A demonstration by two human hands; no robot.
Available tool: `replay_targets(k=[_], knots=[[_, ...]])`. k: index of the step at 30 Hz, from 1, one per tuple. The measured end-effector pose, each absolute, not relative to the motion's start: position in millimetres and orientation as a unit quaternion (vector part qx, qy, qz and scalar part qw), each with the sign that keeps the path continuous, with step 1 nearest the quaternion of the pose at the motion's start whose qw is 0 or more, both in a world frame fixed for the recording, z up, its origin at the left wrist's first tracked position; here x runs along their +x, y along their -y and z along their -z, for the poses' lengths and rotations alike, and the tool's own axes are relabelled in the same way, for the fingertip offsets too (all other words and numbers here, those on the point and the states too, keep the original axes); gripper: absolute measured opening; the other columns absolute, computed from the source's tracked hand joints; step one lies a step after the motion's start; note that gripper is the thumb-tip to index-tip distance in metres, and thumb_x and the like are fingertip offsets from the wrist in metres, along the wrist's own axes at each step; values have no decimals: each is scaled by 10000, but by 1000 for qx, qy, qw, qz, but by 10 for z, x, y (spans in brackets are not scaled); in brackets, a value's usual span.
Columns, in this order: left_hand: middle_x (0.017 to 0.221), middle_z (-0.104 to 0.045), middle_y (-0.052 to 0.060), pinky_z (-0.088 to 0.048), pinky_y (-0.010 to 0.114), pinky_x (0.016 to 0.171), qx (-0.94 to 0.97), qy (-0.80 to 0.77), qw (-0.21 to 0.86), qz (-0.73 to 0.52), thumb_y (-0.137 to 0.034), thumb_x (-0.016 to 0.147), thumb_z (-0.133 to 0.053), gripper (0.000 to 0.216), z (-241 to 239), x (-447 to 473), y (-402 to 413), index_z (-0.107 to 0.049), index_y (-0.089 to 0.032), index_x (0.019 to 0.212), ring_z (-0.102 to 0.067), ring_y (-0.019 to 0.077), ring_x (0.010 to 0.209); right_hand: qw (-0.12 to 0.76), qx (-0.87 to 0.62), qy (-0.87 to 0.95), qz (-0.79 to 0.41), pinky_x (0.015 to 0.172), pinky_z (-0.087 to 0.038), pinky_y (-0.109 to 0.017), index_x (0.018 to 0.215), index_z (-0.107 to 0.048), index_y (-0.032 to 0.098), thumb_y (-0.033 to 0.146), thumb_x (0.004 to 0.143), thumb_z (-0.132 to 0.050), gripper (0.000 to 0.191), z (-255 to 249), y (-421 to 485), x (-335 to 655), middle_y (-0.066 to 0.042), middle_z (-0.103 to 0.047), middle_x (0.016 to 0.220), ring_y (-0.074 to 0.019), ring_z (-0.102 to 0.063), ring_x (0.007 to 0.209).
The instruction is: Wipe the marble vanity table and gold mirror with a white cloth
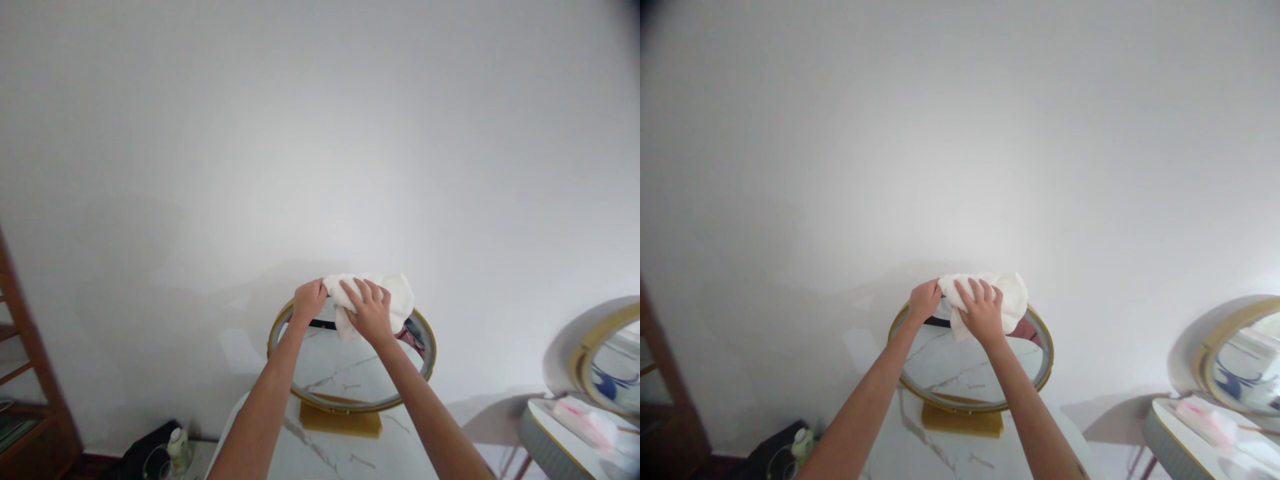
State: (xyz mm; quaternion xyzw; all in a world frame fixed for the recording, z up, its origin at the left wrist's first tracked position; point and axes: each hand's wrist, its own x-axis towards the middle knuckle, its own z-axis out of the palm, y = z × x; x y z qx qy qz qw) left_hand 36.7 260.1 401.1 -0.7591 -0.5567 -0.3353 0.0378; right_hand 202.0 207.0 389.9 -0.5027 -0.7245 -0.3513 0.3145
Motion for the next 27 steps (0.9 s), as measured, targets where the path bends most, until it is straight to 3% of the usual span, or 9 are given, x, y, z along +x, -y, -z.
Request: replay_targets(k=[7,19,27], knots=[[819,-675,57,-346,262,670,-758,556,49,337,-390,950,-219,464,-4008,387,-2627,-635,-209,852,-603,174,767,307,-521,708,365,971,-234,-529,1356,-324,415,334,834,-545,572,-3841,-1998,2211,-67,-379,1374,-331,-330,1222],[780,-669,55,-327,263,642,-755,561,75,331,-391,956,-177,508,-3978,400,-2667,-631,-204,825,-589,168,729,414,-602,605,317,886,-315,-462,1305,-433,341,329,817,-530,498,-3601,-1930,2732,-69,-473,1247,-299,-422,1086],[817,-674,63,-342,260,664,-751,567,74,330,-387,957,-180,503,-3962,402,-2659,-635,-197,858,-597,169,755,338,-549,686,338,939,-240,-510,1325,-391,383,350,811,-566,543,-3838,-1991,2276,-67,-415,1322,-333,-348,1171]])
